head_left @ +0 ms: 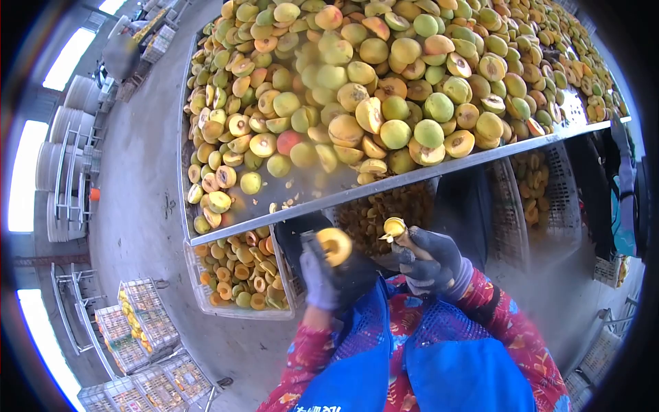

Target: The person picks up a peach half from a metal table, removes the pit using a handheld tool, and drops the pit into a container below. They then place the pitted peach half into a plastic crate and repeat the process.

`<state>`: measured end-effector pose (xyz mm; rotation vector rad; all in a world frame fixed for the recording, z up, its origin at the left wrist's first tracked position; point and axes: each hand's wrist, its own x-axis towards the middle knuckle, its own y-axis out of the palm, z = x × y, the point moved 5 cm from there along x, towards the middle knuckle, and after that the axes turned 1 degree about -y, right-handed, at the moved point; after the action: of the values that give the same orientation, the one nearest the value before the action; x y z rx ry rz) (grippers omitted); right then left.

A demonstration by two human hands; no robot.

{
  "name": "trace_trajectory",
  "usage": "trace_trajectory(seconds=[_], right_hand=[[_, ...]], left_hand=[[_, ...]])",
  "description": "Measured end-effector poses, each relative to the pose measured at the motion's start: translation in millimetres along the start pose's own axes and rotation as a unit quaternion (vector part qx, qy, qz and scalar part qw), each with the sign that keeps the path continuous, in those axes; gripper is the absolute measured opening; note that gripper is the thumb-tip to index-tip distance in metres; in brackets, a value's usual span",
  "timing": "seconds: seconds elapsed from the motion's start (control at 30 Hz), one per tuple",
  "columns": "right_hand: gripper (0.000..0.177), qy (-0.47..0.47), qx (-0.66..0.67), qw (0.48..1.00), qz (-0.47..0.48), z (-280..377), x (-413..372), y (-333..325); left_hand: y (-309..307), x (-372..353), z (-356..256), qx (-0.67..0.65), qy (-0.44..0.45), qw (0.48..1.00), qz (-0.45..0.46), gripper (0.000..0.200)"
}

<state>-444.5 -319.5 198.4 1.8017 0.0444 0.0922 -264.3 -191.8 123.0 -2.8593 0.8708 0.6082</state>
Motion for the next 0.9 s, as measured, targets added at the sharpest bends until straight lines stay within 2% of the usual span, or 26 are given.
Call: trace_trajectory(seconds=[0.03, 0.07, 0.1, 0.13, 0.23, 0.3, 0.37, 0.47, 0.57, 0.6, 0.63, 0.67, 0.7, 0.73, 0.77, 0.83, 0.87, 0.9], right_hand=[[0.042, -0.006, 0.009, 0.999, -0.031, 7, -3, -8], [0.043, -0.011, 0.019, 0.998, -0.062, 10, -6, -15], [0.044, -0.019, 0.033, 0.995, -0.093, 10, -8, -22], [0.043, -0.043, -0.034, 0.991, -0.121, 13, -7, -27], [0.042, -0.021, -0.045, 0.981, -0.185, 10, -2, -33], [0.037, -0.013, -0.128, 0.970, -0.207, 9, -2, -24], [0.036, -0.017, -0.179, 0.958, -0.224, 9, -3, -17], [0.035, -0.046, -0.222, 0.937, -0.264, 10, -13, -8], [0.033, -0.067, -0.277, 0.911, -0.299, 14, -17, 0], [0.032, -0.070, -0.296, 0.900, -0.311, 13, -17, 3], [0.030, -0.066, -0.357, 0.874, -0.323, 15, -15, 12], [0.027, -0.064, -0.416, 0.843, -0.334, 16, -9, 23], [0.025, -0.059, -0.472, 0.810, -0.344, 17, -4, 28], [0.018, -0.070, -0.499, 0.795, -0.338, 17, 2, 30], [0.017, -0.137, -0.617, 0.717, -0.293, 21, 8, 29], [0.016, -0.259, -0.802, 0.508, -0.181, 19, 19, 21], [0.018, -0.226, -0.861, 0.422, -0.170, 16, 22, 35], [0.020, -0.212, -0.878, 0.392, -0.174, 14, 24, 40]], left_hand=[[-25, 0, -22, 0.058, 0.001, 0.997, -0.043, 0.049], [-47, -2, -46, 0.238, 0.028, 0.968, -0.070, 0.052], [-65, -2, -71, 0.567, 0.059, 0.815, -0.104, 0.051], [-73, -2, -78, 0.661, 0.156, 0.707, -0.198, 0.046], [-39, 26, -114, 0.623, 0.253, 0.722, -0.164, 0.042], [18, 54, -131, 0.664, 0.375, 0.640, -0.093, 0.046], [73, 78, -136, 0.660, 0.532, 0.530, -0.011, 0.047], [106, 121, -104, 0.755, 0.494, 0.416, 0.112, 0.052], [93, 121, -116, 0.725, 0.378, 0.546, 0.182, 0.055], [83, 119, -116, 0.704, 0.362, 0.596, 0.133, 0.052], [69, 119, -110, 0.566, 0.325, 0.743, 0.146, 0.051], [52, 121, -97, 0.405, 0.276, 0.858, 0.154, 0.049], [45, 109, -100, 0.227, 0.214, 0.938, 0.154, 0.047], [44, 90, -89, 0.003, 0.043, 0.983, 0.177, 0.047], [46, 73, -86, -0.041, 0.042, 0.980, 0.192, 0.049], [48, 38, -83, 0.003, -0.004, 0.980, 0.201, 0.046], [47, 31, -75, -0.026, -0.014, 0.977, 0.211, 0.043], [47, 28, -62, -0.094, -0.044, 0.967, 0.234, 0.044]])
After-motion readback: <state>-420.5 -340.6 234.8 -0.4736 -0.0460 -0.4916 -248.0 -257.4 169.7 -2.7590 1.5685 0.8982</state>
